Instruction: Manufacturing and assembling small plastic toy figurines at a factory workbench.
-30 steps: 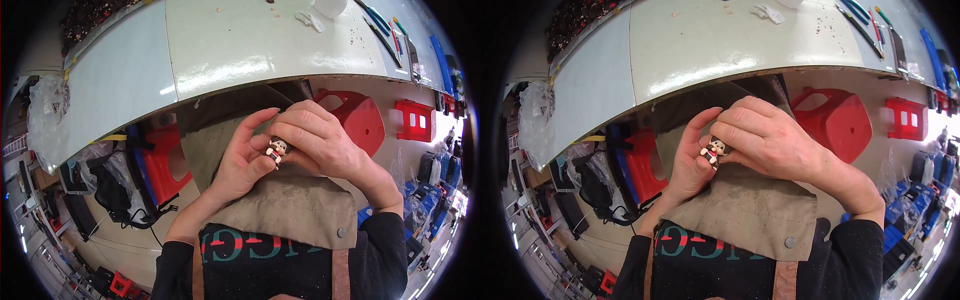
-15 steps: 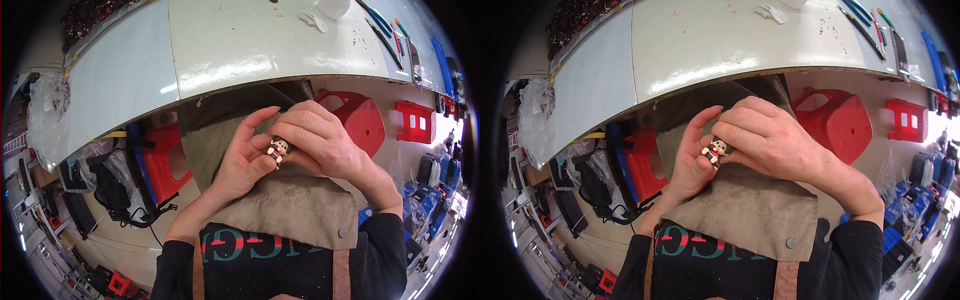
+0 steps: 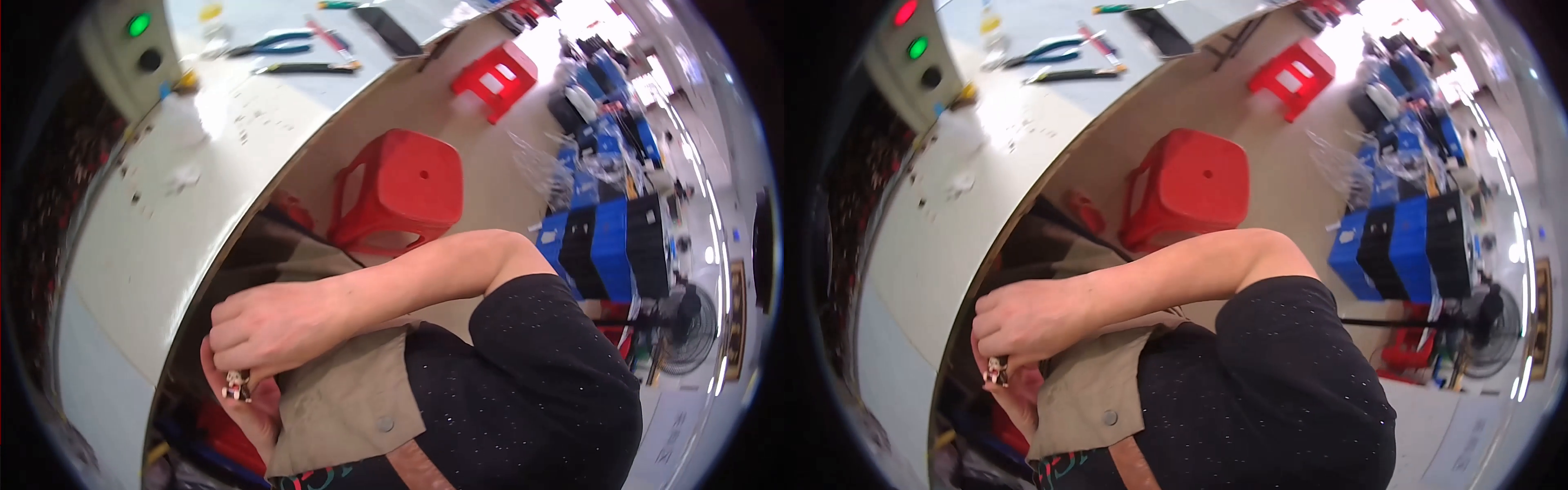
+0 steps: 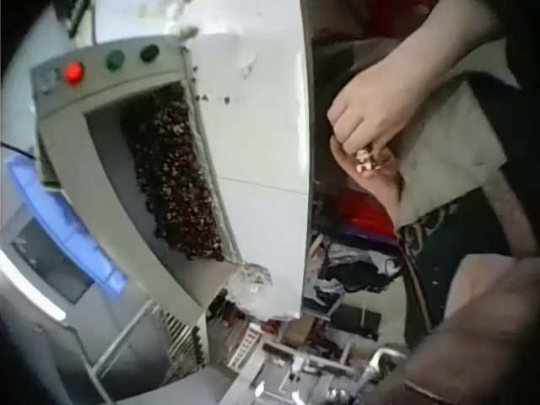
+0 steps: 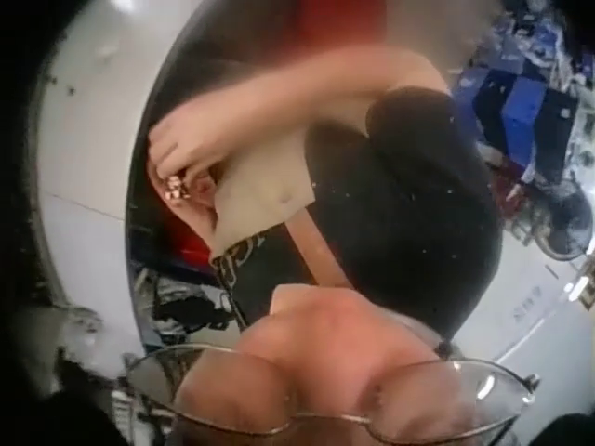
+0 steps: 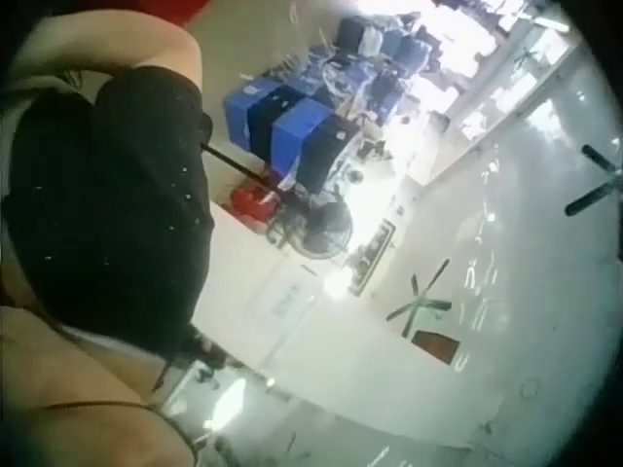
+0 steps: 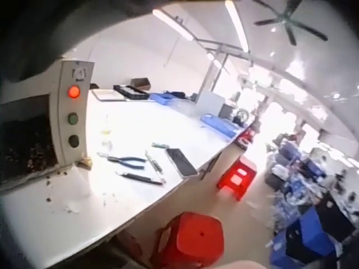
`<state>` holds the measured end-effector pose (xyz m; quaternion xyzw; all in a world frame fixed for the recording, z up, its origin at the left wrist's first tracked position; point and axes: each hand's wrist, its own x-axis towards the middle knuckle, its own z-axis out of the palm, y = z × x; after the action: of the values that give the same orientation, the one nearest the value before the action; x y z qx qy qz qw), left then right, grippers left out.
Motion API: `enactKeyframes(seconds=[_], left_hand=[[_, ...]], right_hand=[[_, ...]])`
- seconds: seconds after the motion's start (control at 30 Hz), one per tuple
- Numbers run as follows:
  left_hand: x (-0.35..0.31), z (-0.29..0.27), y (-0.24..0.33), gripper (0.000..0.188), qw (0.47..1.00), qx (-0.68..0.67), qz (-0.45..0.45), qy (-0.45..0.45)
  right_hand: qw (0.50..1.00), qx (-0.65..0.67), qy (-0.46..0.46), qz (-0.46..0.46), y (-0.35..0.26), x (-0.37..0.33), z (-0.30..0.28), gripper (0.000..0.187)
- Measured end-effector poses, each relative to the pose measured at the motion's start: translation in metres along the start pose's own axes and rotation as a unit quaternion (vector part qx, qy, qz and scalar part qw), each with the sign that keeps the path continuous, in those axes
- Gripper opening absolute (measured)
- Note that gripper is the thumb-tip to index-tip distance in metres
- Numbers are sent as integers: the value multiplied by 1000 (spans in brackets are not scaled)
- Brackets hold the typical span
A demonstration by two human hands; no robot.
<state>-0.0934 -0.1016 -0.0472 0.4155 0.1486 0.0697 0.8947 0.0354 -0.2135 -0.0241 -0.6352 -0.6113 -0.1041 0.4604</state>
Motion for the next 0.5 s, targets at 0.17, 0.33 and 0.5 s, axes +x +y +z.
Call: enactKeyframes(seconds=[0.17, 0.33, 0.5], left_hand=[[5, 8, -4, 65, 997, -42, 20, -66], [0, -8, -10, 55, 997, -53, -22, -46], [10, -22, -7, 49, 992, -67, -81, -74]], right_hand=[[1000, -16, -2, 25, -3, -9, -3, 21], [999, -44, 26, 10, -5, -16, -3, 23], [997, -53, 50, 11, -10, -18, -8, 20]])
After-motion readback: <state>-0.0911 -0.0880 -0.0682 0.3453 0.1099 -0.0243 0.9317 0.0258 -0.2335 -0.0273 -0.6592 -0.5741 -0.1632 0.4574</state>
